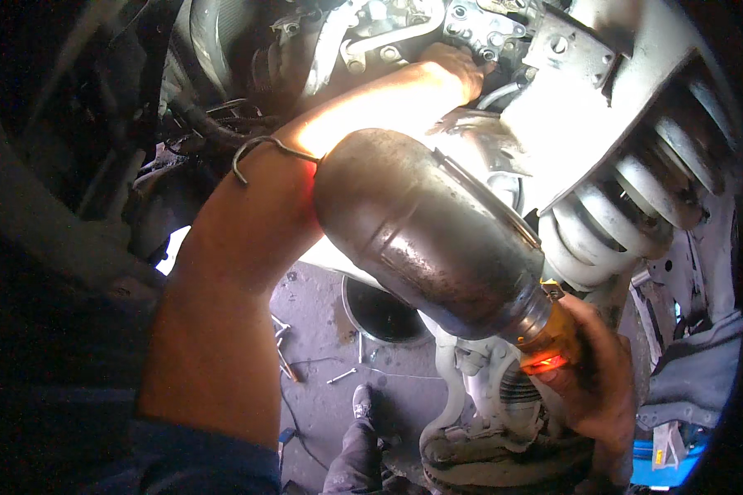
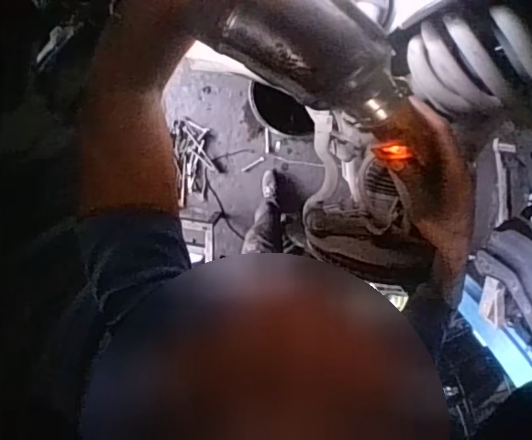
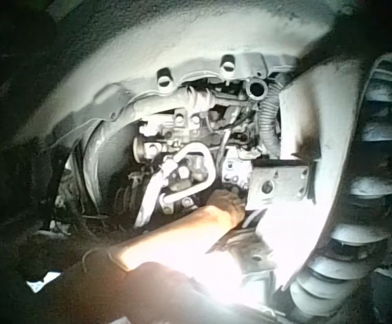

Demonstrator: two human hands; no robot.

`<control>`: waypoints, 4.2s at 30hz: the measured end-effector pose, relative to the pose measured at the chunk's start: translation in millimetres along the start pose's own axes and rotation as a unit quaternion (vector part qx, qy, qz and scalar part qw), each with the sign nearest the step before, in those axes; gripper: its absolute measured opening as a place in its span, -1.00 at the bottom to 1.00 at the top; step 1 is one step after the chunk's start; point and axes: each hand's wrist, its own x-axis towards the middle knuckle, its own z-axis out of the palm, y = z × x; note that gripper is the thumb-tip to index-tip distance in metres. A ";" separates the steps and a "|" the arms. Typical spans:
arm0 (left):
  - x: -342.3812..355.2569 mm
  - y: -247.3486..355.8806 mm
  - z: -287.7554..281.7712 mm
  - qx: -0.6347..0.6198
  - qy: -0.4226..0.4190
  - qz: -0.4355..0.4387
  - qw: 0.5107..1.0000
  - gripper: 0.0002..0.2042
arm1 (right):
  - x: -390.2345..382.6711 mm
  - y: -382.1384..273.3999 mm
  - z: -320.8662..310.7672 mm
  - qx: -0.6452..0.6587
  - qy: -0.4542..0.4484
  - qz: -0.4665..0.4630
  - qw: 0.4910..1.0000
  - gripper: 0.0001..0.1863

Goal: Replacing or repairing internal engine or suspension components of a vehicle using a work light for visibility.

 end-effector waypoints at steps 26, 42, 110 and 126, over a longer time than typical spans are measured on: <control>23.3 -15.3 19.2 -0.019 0.167 0.034 0.985 -0.73 | 1.1 -7.2 0.4 0.015 0.006 0.033 0.999 -0.31; 1.4 0.5 -22.8 0.096 -0.041 0.079 0.991 -0.71 | -0.6 -5.6 -3.0 0.018 0.012 0.015 1.000 -0.32; -11.7 -11.2 -0.1 -0.084 0.069 0.063 0.992 -0.76 | 1.8 -1.3 -0.2 -0.023 -0.031 0.052 0.998 -0.28; -2.3 -3.8 -6.5 -0.033 0.044 0.005 0.998 -0.74 | 0.5 -9.5 -4.2 -0.050 -0.006 0.043 0.998 -0.29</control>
